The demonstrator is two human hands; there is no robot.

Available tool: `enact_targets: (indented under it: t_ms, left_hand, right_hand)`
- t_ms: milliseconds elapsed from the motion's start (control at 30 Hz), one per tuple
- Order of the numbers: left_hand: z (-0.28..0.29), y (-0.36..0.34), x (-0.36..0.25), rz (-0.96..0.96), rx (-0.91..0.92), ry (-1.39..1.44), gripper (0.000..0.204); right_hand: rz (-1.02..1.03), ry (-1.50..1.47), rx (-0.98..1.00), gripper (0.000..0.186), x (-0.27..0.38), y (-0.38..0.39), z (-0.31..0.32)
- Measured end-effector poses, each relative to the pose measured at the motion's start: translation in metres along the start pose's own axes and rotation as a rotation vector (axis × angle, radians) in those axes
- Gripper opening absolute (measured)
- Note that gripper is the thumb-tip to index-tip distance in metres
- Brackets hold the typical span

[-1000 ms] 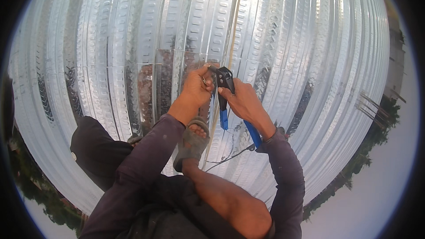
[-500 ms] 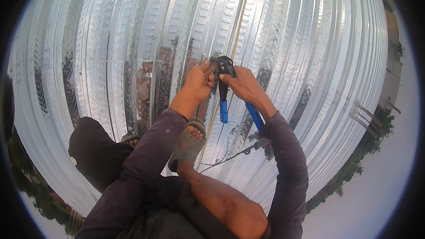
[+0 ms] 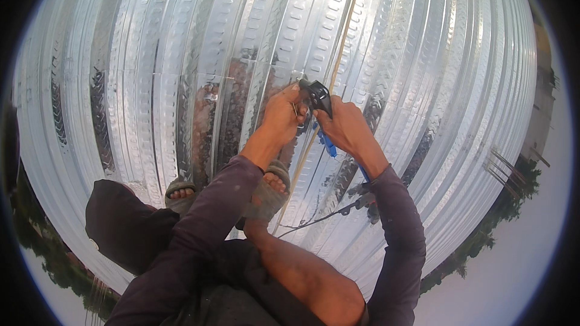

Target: The person installs corrugated metal roof panels by drilling holes and fastening them with a rivet gun. They repeatedly position the drill, insert fasteners, and use the rivet gun to secure the panels to the roof structure.

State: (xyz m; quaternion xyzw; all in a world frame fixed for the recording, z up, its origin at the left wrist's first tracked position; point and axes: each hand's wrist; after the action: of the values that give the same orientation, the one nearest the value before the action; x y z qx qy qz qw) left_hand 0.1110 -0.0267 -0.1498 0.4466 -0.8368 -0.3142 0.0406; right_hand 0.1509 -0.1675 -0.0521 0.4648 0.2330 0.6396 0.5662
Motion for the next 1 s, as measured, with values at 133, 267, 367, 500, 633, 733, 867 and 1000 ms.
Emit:
enact_targets:
  t_ms: [133,267,367,500,633,733,867,1000]
  left_hand:
    - [0.003,0.0,0.004,-0.005,-0.03,-0.019,0.024]
    - [0.0,0.015,0.014,0.009,-0.197,-0.235,0.031]
    - [0.0,0.033,0.045,0.022,-0.252,-0.368,0.04]
    - [0.004,0.048,0.095,0.008,-0.225,-0.428,0.051]
    - [0.026,0.066,0.121,0.134,-0.023,-0.346,0.057]
    - [0.055,0.058,0.169,0.116,-0.121,-0.409,0.058]
    - [0.045,0.062,0.164,0.141,-0.271,-0.355,0.058]
    - [0.042,0.081,0.132,0.243,-0.078,-0.157,0.048]
  right_hand:
    - [-0.023,0.032,-0.051,0.036,0.005,-0.003,-0.012]
    - [0.002,0.015,-0.034,0.038,0.019,-0.009,-0.007]
    - [-0.023,0.004,0.14,0.041,0.029,-0.022,0.016]
    - [-0.041,-0.068,0.086,0.043,0.021,-0.032,0.002]
    - [-0.16,-0.363,0.057,0.037,0.038,-0.011,0.004]
    - [-0.094,-0.347,0.024,0.037,0.052,0.0,0.002]
    - [-0.118,0.091,-0.311,0.041,0.06,0.048,-0.031]
    - [-0.437,-0.155,-0.106,0.043,0.092,0.053,-0.043]
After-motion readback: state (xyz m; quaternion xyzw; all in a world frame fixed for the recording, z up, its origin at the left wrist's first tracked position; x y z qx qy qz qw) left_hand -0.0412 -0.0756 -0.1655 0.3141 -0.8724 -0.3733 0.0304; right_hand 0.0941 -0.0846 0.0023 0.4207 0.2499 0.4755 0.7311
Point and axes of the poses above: each hand's wrist, its own y-axis away from the middle knuckle, its own z-axis out of the back of the hand, x = y × z, and after that the axes turned 15 degrees about x, right-handed
